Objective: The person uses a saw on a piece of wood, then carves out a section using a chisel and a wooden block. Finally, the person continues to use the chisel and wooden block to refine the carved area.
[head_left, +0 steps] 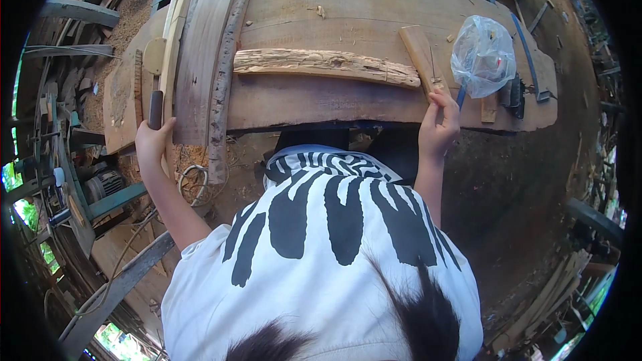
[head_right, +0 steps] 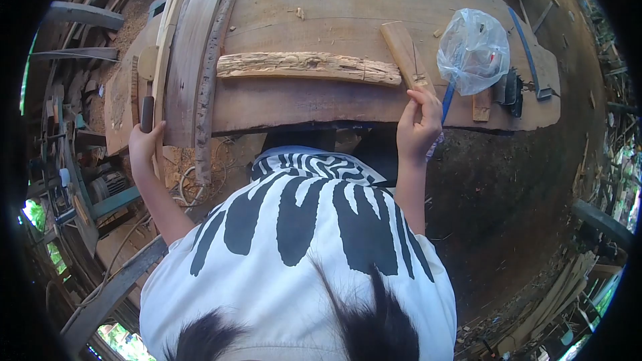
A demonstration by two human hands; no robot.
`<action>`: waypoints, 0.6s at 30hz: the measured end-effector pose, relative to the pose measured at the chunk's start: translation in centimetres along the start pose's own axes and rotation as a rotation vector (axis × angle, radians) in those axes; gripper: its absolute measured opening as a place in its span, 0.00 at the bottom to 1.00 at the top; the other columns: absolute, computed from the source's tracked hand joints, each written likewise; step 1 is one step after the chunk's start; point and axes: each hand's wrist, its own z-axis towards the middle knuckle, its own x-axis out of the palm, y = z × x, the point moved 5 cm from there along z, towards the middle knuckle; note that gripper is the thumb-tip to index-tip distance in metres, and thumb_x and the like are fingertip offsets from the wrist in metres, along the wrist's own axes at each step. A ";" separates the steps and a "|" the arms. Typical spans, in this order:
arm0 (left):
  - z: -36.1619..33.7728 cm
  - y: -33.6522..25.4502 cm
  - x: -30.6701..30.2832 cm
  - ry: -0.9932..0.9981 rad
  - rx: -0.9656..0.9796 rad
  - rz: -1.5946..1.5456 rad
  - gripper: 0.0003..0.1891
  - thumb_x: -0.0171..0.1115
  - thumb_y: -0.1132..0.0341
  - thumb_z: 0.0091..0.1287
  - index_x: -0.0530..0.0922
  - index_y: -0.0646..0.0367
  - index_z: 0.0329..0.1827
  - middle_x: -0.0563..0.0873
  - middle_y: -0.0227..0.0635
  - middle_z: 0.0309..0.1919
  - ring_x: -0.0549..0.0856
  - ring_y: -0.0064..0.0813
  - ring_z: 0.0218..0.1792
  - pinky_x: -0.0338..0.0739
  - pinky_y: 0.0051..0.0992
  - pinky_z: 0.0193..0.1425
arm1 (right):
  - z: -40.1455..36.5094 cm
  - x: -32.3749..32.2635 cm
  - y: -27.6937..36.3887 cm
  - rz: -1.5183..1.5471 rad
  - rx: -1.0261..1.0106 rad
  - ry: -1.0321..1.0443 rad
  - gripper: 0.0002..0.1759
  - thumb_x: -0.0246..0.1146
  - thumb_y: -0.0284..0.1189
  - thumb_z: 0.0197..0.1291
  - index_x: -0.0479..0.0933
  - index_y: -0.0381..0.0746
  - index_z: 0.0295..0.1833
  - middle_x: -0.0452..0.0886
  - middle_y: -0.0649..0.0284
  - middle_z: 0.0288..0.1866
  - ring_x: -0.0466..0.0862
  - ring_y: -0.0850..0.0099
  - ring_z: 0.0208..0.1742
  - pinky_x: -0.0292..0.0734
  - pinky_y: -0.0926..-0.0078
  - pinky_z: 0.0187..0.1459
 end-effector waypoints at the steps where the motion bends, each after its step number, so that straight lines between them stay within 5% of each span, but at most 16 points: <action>1: -0.2 0.2 0.0 0.002 0.001 0.001 0.32 0.75 0.45 0.52 0.80 0.68 0.45 0.87 0.49 0.38 0.87 0.42 0.42 0.78 0.38 0.49 | 0.0 -0.2 -0.2 -0.009 0.013 -0.013 0.07 0.61 0.17 0.59 0.81 0.39 0.39 0.85 0.59 0.45 0.84 0.61 0.50 0.77 0.66 0.55; 7: -2.9 -3.2 -1.6 -0.151 -0.026 0.173 0.32 0.71 0.43 0.57 0.79 0.66 0.48 0.87 0.45 0.41 0.86 0.42 0.45 0.78 0.39 0.50 | 0.1 -0.4 -1.4 -0.022 0.030 -0.036 0.07 0.61 0.17 0.59 0.81 0.39 0.39 0.85 0.59 0.46 0.83 0.60 0.51 0.76 0.65 0.56; 11: -6.7 -8.3 -3.1 -0.370 0.139 -0.126 0.29 0.69 0.43 0.61 0.79 0.63 0.50 0.85 0.41 0.39 0.84 0.37 0.42 0.76 0.35 0.50 | 0.3 -0.8 -1.0 -0.053 0.057 -0.046 0.07 0.61 0.18 0.58 0.81 0.39 0.39 0.85 0.59 0.47 0.82 0.60 0.53 0.75 0.64 0.57; 15: -9.4 -15.1 -0.5 -0.082 0.403 -0.294 0.24 0.74 0.51 0.59 0.80 0.63 0.46 0.79 0.32 0.27 0.76 0.26 0.30 0.74 0.29 0.42 | 0.0 -0.5 -0.8 -0.065 0.026 -0.038 0.07 0.61 0.18 0.57 0.81 0.39 0.40 0.85 0.58 0.47 0.82 0.59 0.53 0.74 0.64 0.58; 18: -11.9 -21.0 4.2 0.150 0.532 -0.421 0.22 0.75 0.54 0.58 0.82 0.63 0.45 0.83 0.33 0.28 0.80 0.26 0.31 0.75 0.29 0.41 | -0.6 0.4 0.0 -0.068 -0.041 0.021 0.08 0.61 0.18 0.55 0.81 0.39 0.39 0.84 0.58 0.47 0.82 0.59 0.52 0.73 0.63 0.58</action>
